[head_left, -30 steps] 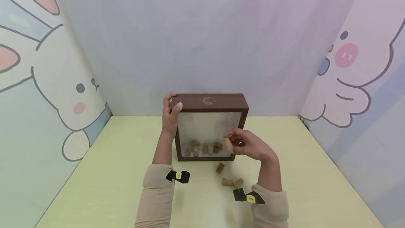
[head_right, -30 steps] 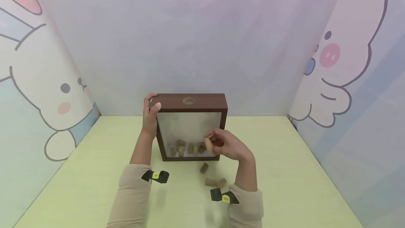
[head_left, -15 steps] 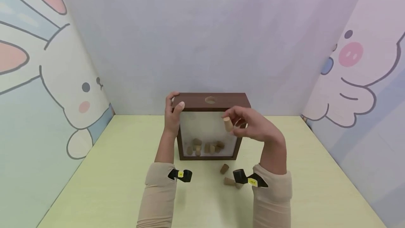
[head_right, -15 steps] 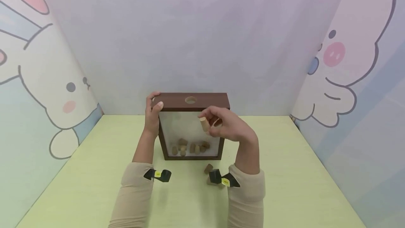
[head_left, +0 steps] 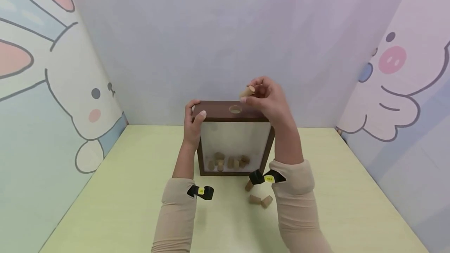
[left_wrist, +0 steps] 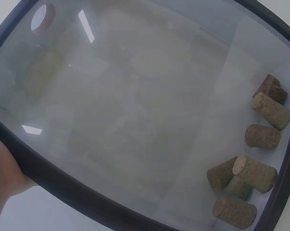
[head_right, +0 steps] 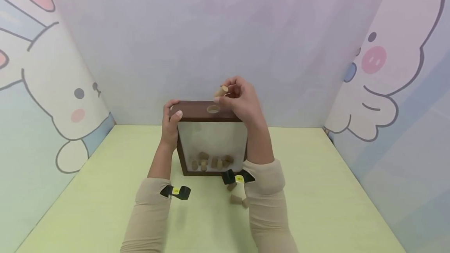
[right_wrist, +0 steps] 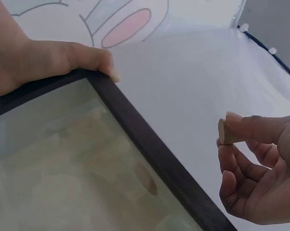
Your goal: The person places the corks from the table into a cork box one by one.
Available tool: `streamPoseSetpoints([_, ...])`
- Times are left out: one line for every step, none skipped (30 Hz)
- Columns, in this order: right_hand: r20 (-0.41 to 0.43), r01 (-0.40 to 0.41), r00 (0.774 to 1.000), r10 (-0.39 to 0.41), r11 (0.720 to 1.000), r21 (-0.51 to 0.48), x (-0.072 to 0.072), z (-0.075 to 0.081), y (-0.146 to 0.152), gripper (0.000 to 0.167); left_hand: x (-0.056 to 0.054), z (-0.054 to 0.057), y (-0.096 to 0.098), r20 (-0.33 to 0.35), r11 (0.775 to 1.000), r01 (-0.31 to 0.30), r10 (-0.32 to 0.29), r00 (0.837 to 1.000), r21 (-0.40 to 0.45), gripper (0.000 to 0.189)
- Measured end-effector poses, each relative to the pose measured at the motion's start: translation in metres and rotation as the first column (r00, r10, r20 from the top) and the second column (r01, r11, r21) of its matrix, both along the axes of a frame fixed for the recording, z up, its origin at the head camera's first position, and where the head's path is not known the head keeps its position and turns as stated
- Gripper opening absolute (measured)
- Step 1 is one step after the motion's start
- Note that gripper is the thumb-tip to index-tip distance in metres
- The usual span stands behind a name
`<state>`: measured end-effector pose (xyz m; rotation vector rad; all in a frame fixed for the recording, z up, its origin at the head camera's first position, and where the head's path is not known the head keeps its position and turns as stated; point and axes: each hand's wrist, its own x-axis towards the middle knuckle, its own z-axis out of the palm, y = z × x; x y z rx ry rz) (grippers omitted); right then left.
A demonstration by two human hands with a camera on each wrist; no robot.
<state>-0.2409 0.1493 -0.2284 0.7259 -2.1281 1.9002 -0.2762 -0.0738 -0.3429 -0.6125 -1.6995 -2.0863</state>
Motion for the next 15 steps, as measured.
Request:
streamPoseSetpoints([0.015,0.029,0.999,-0.029,0.999,0.019,-0.003,0.000,-0.003,0.025,0.000,0.000,0.000,0.002,1.000,-0.003,0.003,1.000,-0.003,0.059])
streamPoseSetpoints([0.035,0.049,0.998,-0.050,0.998,0.044,-0.007,0.000,-0.005,0.025,0.001,0.000,0.000,0.004,1.000,-0.004,0.004,1.000,-0.003,0.059])
streamPoseSetpoints([0.059,0.059,0.996,-0.064,0.995,0.076,-0.009,0.000,-0.006,0.025,0.001,-0.001,0.001,0.006,1.000,-0.005,0.005,1.000,-0.002,0.059])
streamPoseSetpoints([0.086,0.067,0.993,-0.077,0.991,0.115,-0.012,0.000,-0.007,0.025,0.001,-0.001,0.001,0.006,1.000,-0.007,0.007,1.000,-0.005,0.059])
streamPoseSetpoints([0.114,0.070,0.990,-0.088,0.986,0.150,-0.014,0.000,-0.008,0.025,0.001,-0.002,0.002,0.007,1.000,-0.009,0.009,1.000,-0.007,0.059])
streamPoseSetpoints([0.140,0.072,0.985,-0.099,0.980,0.184,-0.016,0.000,-0.009,0.025,0.001,-0.002,0.002,0.007,1.000,-0.010,0.010,1.000,-0.009,0.059])
streamPoseSetpoints([0.164,0.074,0.980,-0.110,0.974,0.213,-0.017,0.000,-0.009,0.025,0.001,-0.003,0.003,0.005,1.000,-0.008,0.008,1.000,-0.009,0.059])
streamPoseSetpoints([0.183,0.071,0.976,-0.117,0.968,0.239,-0.018,0.001,-0.010,0.024,0.001,-0.003,0.003,0.003,1.000,-0.007,0.007,1.000,-0.009,0.059])
streamPoseSetpoints([0.203,0.064,0.972,-0.122,0.961,0.268,-0.019,0.002,-0.010,0.022,0.001,-0.003,0.003,0.000,1.000,-0.008,0.008,1.000,-0.012,0.059])
streamPoseSetpoints([0.214,0.057,0.969,-0.126,0.952,0.301,-0.020,0.003,-0.010,0.021,0.001,-0.004,0.003,-0.002,1.000,-0.006,0.006,1.000,-0.015,0.058])
streamPoseSetpoints([0.221,0.047,0.967,-0.127,0.941,0.335,-0.021,0.004,-0.011,0.020,0.001,-0.004,0.003,-0.002,1.000,-0.003,0.003,1.000,-0.015,0.058])
streamPoseSetpoints([0.225,0.039,0.965,-0.131,0.927,0.372,-0.021,0.006,-0.011,0.019,0.001,-0.004,0.003,-0.004,1.000,0.001,-0.001,1.000,-0.013,0.058])
streamPoseSetpoints([0.228,0.026,0.965,-0.131,0.911,0.412,-0.022,0.008,-0.011,0.019,0.001,-0.004,0.003,-0.004,1.000,0.004,-0.004,1.000,-0.011,0.058])
streamPoseSetpoints([0.232,0.012,0.964,-0.128,0.896,0.445,-0.022,0.009,-0.012,0.019,0.001,-0.004,0.003,-0.002,1.000,0.006,-0.006,1.000,-0.010,0.058])
streamPoseSetpoints([0.236,-0.002,0.964,-0.125,0.882,0.472,-0.022,0.011,-0.013,0.019,0.001,-0.003,0.003,0.001,1.000,0.010,-0.010,1.000,-0.006,0.058])
